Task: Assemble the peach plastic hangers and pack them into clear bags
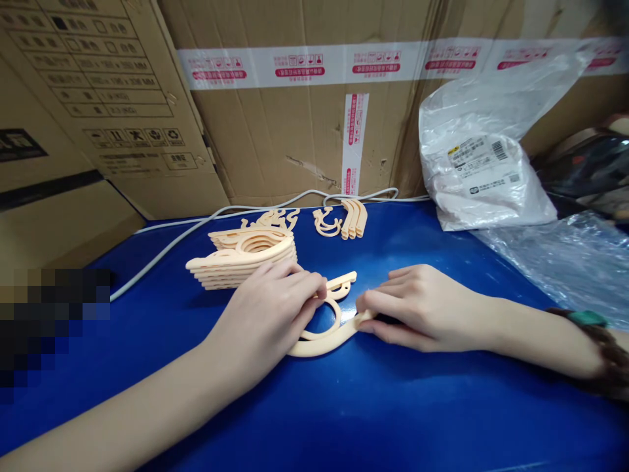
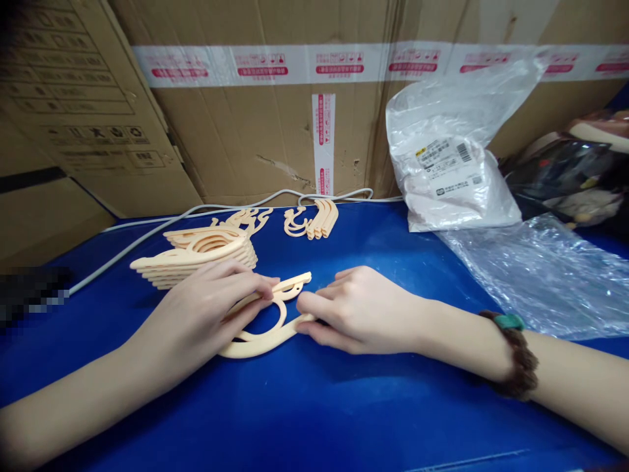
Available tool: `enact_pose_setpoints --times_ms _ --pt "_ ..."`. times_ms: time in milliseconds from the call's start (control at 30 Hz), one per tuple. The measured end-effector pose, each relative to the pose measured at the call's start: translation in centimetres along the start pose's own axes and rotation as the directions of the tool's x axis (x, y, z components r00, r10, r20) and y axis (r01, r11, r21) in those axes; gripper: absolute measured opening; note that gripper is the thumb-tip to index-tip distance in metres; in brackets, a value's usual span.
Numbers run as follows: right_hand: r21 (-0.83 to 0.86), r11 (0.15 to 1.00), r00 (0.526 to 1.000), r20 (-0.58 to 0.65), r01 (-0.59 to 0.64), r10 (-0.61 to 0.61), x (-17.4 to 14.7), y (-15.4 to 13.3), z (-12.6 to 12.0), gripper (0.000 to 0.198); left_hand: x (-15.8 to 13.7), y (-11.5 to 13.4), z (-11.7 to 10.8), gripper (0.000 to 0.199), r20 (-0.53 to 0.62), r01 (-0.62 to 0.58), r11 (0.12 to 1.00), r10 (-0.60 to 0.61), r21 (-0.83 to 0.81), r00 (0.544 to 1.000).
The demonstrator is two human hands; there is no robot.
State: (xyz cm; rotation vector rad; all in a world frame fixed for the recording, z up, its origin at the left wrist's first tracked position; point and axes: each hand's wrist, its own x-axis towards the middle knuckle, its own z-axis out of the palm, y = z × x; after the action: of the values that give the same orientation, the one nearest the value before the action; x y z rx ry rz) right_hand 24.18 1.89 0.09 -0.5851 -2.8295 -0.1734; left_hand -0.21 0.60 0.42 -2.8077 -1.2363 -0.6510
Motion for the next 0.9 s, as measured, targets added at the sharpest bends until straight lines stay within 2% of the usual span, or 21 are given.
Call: enact_pose_setpoints --times_ms 100,300,367,467,500,567,600,700,767,833,900 --pt "-0.009 0.997 0.997 -0.014 0.077 -0.077 0.0 -0.4 0.0 0.031 0.0 -0.2 0.1 0.021 -0.027 -0.055 0.996 0.057 0.072 0.998" --pt "-0.065 0.996 0.998 -0.023 0.063 -0.065 0.0 -0.6 0.0 0.032 0.3 0.3 -0.7 0.022 -0.039 -0.191 0.95 0.207 0.247 0.978" --pt "-0.072 0.995 0.997 -0.033 0.062 -0.065 0.0 -0.6 -0.1 0.032 0.8 0.5 -2.1 0.024 -0.08 -0.172 0.941 0.203 0.29 0.976" --pt "-0.079 0.994 0.994 -0.064 0.078 -0.083 -0.1 -0.7 -0.2 0.031 2.2 -0.4 -5.4 0.027 -0.192 0.0 0.944 0.068 0.331 0.979" --pt "-0.08 0.993 0.993 -0.079 0.083 -0.089 -0.1 -0.7 -0.2 0.031 2.7 -1.2 -6.5 0.03 -0.226 0.098 0.928 -0.016 0.36 0.974" --pt "-0.078 0.994 0.99 -0.112 0.08 -0.089 -0.2 -0.7 -0.3 0.031 3.8 -3.7 -8.3 0.041 -0.157 0.225 0.869 -0.172 0.44 0.972" --pt "-0.084 0.994 0.988 -0.128 0.074 -0.085 -0.2 -0.7 -0.3 0.03 4.4 -5.4 -8.9 0.048 -0.096 0.235 0.849 -0.216 0.473 0.972" --pt "-0.127 0.99 0.984 -0.158 0.058 -0.078 -0.2 -0.4 -0.3 0.029 5.8 -11.0 -8.7 0.041 0.118 0.148 0.852 -0.236 0.502 0.965" --pt "-0.132 0.99 0.984 -0.169 0.042 -0.064 -0.2 -0.2 -0.2 0.028 6.4 -14.3 -7.7 0.033 0.197 0.115 0.866 -0.237 0.487 0.951" --pt "-0.101 0.995 0.983 -0.18 0.016 -0.035 -0.1 0.0 -0.1 0.028 6.7 -16.6 -6.6 0.033 0.236 0.104 0.87 -0.242 0.481 0.941" --pt "-0.065 0.998 0.983 -0.181 -0.004 -0.008 -0.1 0.1 0.0 0.028 6.8 -17.7 -5.8 0.035 0.284 0.071 0.883 -0.224 0.463 0.932"
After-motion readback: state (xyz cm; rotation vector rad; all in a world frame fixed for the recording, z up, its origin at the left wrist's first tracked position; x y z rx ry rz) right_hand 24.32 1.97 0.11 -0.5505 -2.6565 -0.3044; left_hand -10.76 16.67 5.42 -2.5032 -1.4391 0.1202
